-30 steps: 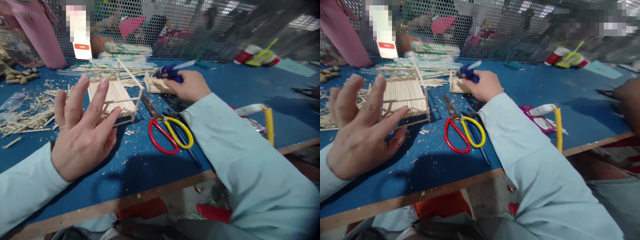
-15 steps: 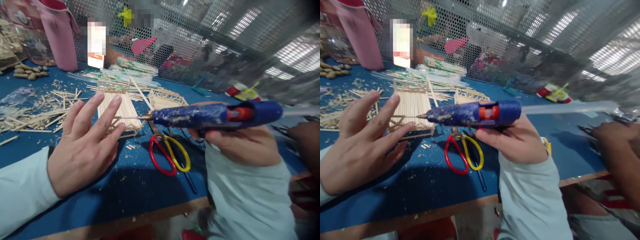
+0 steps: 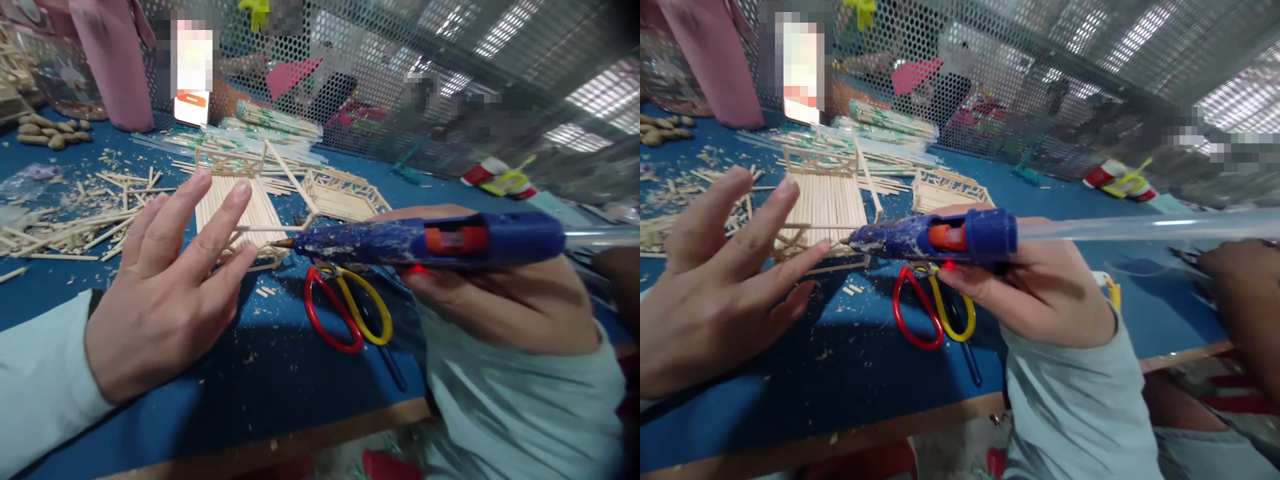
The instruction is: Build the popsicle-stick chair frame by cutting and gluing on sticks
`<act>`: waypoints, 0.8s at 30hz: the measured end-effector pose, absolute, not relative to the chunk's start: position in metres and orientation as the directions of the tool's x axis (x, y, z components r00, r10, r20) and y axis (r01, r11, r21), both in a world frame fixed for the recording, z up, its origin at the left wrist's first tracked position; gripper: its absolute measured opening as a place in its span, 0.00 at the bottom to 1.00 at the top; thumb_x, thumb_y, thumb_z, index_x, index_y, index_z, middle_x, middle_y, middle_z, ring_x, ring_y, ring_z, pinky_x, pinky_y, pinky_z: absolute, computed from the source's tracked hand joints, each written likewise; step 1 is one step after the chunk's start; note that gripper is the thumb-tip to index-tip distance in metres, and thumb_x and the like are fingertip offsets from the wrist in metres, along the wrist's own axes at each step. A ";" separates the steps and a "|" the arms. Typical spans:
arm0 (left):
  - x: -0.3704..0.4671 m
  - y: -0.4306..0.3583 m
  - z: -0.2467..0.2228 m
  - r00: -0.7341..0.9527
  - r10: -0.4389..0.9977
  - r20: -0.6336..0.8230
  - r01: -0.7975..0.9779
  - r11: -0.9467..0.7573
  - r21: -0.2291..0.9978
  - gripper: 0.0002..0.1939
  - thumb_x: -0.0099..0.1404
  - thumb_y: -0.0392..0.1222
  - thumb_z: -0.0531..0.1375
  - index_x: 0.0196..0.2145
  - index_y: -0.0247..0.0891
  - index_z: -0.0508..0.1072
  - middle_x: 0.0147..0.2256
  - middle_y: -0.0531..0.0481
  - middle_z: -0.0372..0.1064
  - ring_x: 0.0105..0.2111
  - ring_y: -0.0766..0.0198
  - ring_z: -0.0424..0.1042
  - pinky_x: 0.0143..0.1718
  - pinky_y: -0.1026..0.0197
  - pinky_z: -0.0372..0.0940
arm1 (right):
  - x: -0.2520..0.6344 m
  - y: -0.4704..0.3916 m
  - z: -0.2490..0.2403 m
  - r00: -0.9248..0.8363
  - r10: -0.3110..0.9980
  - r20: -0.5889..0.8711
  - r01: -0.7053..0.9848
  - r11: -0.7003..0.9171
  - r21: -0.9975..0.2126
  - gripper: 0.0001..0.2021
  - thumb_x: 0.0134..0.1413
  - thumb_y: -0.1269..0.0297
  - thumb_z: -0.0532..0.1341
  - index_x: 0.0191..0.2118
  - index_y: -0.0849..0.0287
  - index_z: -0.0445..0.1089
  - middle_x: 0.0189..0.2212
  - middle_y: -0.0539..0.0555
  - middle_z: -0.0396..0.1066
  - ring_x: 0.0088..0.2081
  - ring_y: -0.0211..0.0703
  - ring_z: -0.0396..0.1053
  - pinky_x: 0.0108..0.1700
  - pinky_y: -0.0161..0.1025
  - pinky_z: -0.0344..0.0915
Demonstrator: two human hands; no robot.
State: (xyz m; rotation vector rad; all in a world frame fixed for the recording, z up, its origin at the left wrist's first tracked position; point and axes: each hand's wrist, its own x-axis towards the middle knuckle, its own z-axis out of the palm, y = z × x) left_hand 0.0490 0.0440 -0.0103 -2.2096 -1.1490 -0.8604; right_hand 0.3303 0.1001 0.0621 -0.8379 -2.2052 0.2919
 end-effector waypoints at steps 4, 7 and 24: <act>0.050 0.045 -0.010 0.438 0.525 0.730 0.841 -0.526 -0.125 0.16 0.66 0.41 0.52 0.50 0.41 0.68 0.69 0.51 0.40 0.68 0.45 0.40 0.64 0.38 0.46 | 0.331 0.100 0.062 -0.625 0.541 0.563 0.418 0.841 -0.344 0.19 0.54 0.63 0.63 0.52 0.40 0.71 0.45 0.46 0.76 0.44 0.46 0.75 0.48 0.42 0.74; 0.050 0.044 -0.010 0.432 0.542 0.721 0.840 -0.533 -0.103 0.16 0.64 0.41 0.55 0.50 0.40 0.69 0.68 0.48 0.43 0.67 0.44 0.41 0.64 0.39 0.46 | 0.329 0.100 0.062 -0.615 0.550 0.565 0.431 0.834 -0.344 0.20 0.53 0.63 0.63 0.52 0.39 0.71 0.45 0.46 0.76 0.45 0.46 0.75 0.48 0.42 0.74; 0.051 0.043 -0.008 0.428 0.548 0.719 0.845 -0.525 -0.104 0.16 0.63 0.40 0.56 0.50 0.41 0.69 0.68 0.48 0.45 0.67 0.46 0.41 0.65 0.40 0.42 | 0.328 0.099 0.063 -0.630 0.527 0.570 0.445 0.847 -0.292 0.22 0.54 0.64 0.63 0.54 0.35 0.69 0.44 0.42 0.76 0.44 0.42 0.76 0.44 0.35 0.73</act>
